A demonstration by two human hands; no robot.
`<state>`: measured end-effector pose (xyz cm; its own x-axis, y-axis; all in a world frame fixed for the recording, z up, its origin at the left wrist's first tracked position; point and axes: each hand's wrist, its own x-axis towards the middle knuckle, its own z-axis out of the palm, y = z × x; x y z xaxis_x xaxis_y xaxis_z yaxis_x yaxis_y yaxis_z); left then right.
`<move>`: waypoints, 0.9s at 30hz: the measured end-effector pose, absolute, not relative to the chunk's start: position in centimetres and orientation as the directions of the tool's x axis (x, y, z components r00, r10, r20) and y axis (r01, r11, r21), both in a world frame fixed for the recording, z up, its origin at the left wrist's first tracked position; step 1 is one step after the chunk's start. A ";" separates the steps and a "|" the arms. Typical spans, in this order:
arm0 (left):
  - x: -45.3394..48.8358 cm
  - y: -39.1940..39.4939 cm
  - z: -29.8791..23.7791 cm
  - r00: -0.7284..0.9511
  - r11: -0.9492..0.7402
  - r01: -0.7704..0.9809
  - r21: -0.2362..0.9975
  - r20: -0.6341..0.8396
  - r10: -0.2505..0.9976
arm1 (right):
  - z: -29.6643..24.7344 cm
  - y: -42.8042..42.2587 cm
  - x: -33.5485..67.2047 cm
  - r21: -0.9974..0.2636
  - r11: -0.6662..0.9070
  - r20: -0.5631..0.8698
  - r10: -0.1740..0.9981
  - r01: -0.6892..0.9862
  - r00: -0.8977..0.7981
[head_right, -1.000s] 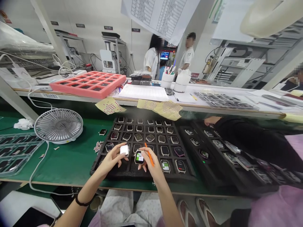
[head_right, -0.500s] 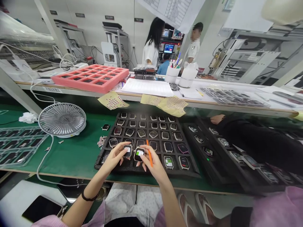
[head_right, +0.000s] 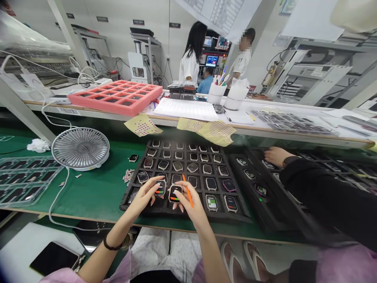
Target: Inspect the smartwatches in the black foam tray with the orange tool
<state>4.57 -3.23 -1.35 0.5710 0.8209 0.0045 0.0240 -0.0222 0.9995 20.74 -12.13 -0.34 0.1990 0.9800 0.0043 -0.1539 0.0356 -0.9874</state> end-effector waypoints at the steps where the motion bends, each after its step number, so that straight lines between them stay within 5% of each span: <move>1: 4.5 -3.2 -1.3 0.574 -0.026 0.026 0.999 0.007 0.819 | -0.3 -12.2 20.7 -0.987 0.033 -0.001 0.979 -0.160 0.205; 27: 4.4 -3.1 -1.2 0.587 -0.002 0.040 0.999 -0.022 0.810 | 0.3 -12.1 20.8 -0.961 0.074 0.024 0.982 -0.266 0.186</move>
